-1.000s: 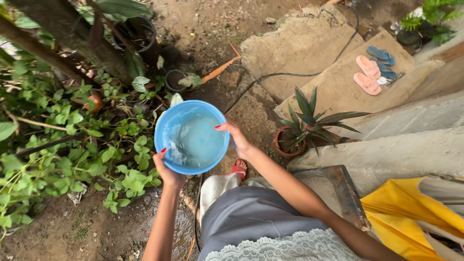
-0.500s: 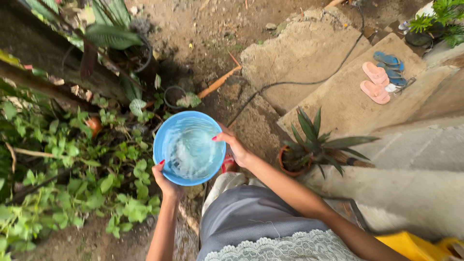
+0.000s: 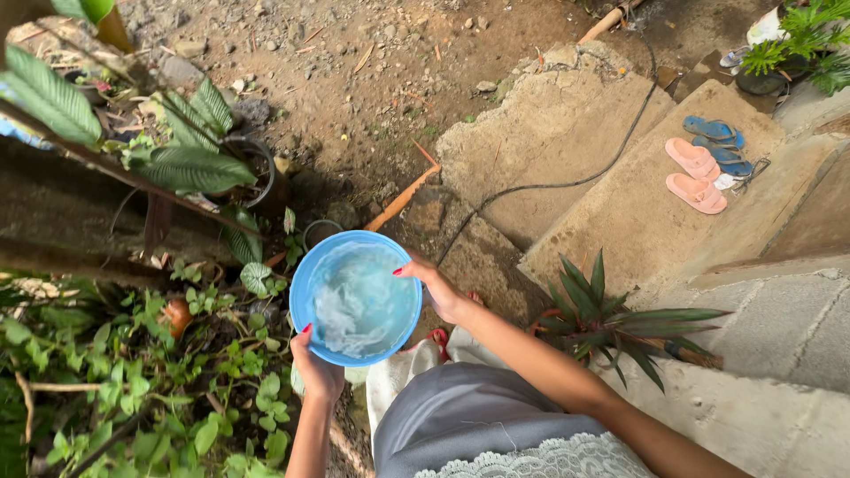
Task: The person fills a small blue bowl with water from a large blue barrel and pours the water over various plants in a garden area.
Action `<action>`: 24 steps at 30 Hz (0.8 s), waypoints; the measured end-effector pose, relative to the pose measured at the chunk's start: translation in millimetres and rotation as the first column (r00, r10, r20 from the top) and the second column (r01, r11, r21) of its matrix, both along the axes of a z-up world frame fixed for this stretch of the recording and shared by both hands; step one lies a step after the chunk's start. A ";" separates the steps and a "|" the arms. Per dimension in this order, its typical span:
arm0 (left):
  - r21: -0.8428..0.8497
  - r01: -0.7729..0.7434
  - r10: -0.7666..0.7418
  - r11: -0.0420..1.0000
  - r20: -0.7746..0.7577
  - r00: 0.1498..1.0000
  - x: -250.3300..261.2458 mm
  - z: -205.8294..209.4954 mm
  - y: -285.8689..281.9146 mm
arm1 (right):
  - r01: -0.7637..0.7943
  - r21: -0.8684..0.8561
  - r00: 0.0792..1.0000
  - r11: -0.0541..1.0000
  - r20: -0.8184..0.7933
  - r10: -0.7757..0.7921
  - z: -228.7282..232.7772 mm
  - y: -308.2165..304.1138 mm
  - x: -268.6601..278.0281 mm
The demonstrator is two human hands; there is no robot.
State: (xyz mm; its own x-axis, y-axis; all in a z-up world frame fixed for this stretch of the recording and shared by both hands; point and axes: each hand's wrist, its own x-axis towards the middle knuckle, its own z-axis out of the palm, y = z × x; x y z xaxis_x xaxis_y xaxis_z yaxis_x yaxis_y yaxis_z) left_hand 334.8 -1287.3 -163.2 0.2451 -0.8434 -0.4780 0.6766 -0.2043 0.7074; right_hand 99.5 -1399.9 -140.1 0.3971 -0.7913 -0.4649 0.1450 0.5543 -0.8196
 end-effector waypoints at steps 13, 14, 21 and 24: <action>0.041 -0.014 0.010 0.999 0.106 0.994 -50.6 -40.5 -166.6 | -0.054 -0.104 0.998 0.993 -0.027 0.051 -5.4 -158.0 -51.9; 0.073 -0.015 0.007 0.997 0.107 0.994 -55.6 -38.0 -178.5 | -0.088 -0.110 0.996 0.990 -0.016 0.087 -4.6 -170.5 -57.1; 0.148 -0.014 -0.017 0.989 0.211 0.977 -88.4 -32.4 -261.3 | -0.210 -0.142 0.978 0.967 -0.039 0.206 -13.6 -263.0 -79.4; 0.159 -0.027 -0.008 0.987 0.216 0.976 -91.8 -39.2 -296.8 | -0.219 -0.006 0.974 0.976 -0.052 0.219 -14.8 -301.8 -85.9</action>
State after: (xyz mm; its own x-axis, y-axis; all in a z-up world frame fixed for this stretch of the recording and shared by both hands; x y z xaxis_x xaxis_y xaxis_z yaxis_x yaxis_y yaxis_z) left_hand 243.0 -1584.1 -202.5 0.3649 -0.7574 -0.5415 0.5146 -0.3206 0.7952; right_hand 13.6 -1701.8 -154.9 0.5376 -0.6932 -0.4801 -0.0206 0.5585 -0.8293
